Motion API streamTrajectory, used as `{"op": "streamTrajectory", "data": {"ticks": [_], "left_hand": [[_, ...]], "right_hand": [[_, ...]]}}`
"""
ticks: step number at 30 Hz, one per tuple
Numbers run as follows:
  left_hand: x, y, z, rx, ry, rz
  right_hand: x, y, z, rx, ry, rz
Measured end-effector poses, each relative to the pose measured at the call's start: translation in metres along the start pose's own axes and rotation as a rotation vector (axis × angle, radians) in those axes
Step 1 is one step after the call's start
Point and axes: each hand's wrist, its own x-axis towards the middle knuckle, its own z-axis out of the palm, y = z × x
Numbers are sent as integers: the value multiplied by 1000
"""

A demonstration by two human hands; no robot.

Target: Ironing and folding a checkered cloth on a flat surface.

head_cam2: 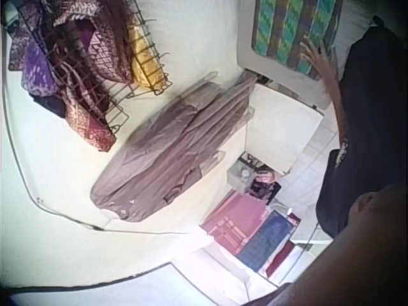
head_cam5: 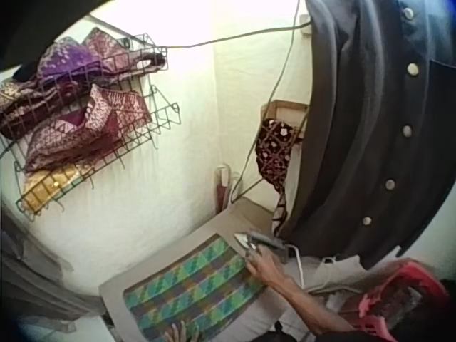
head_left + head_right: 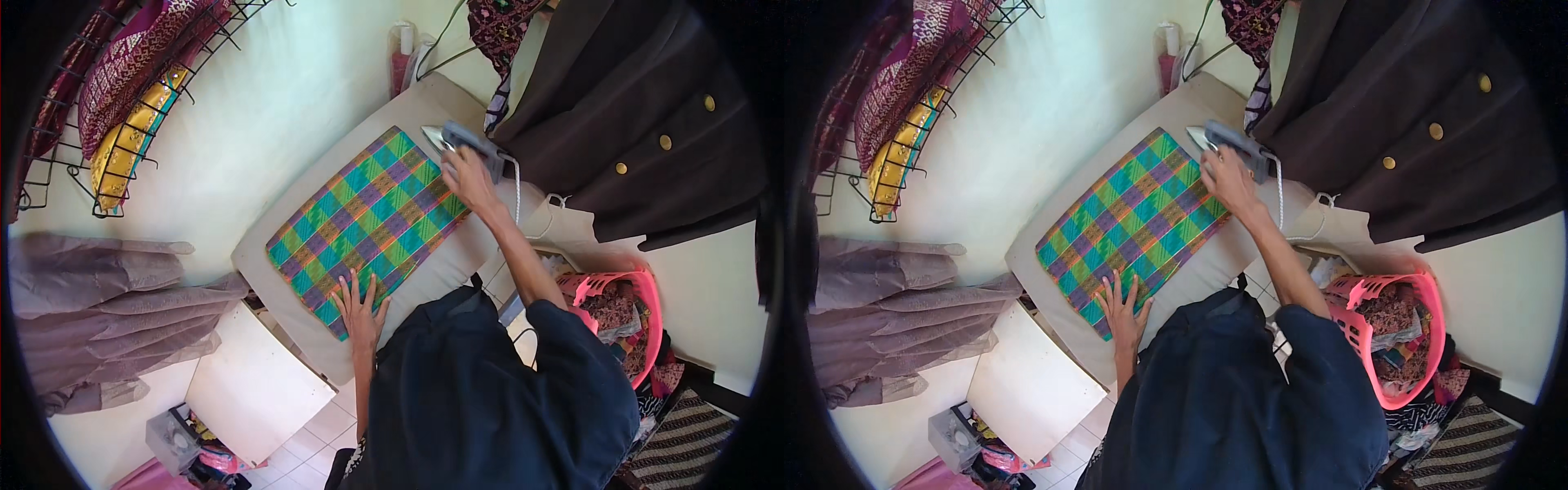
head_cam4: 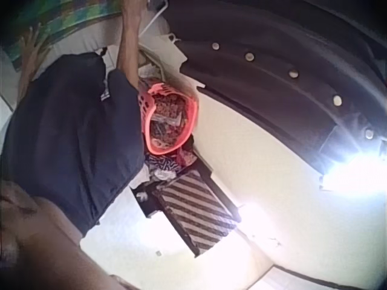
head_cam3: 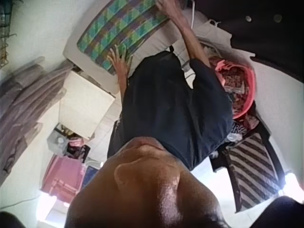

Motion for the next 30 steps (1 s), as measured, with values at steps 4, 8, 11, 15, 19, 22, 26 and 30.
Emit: {"op": "streamTrajectory", "data": {"ticks": [4,8,11,15,19,22,26,30], "left_hand": [[-3,-2,-1,1,-2,0],[-3,-2,2,8,-4,9],[-4,1,1,19,-7,4],[5,5,4,11,9,10],[2,7,-1,-20,11,-21],[2,6,-3,-50,10,-25],[2,10,1,-20,34,-4],[9,17,7,-15,26,42]], "right_hand": [[-53,4,22,166,-118,260],[-61,5,31,208,-17,452],[-55,25,42,403,-59,544],[-43,32,47,229,-9,432],[-45,33,45,228,-97,506],[-48,17,31,152,-123,548],[-39,34,31,207,-355,581],[-22,4,15,748,-387,639]]}}
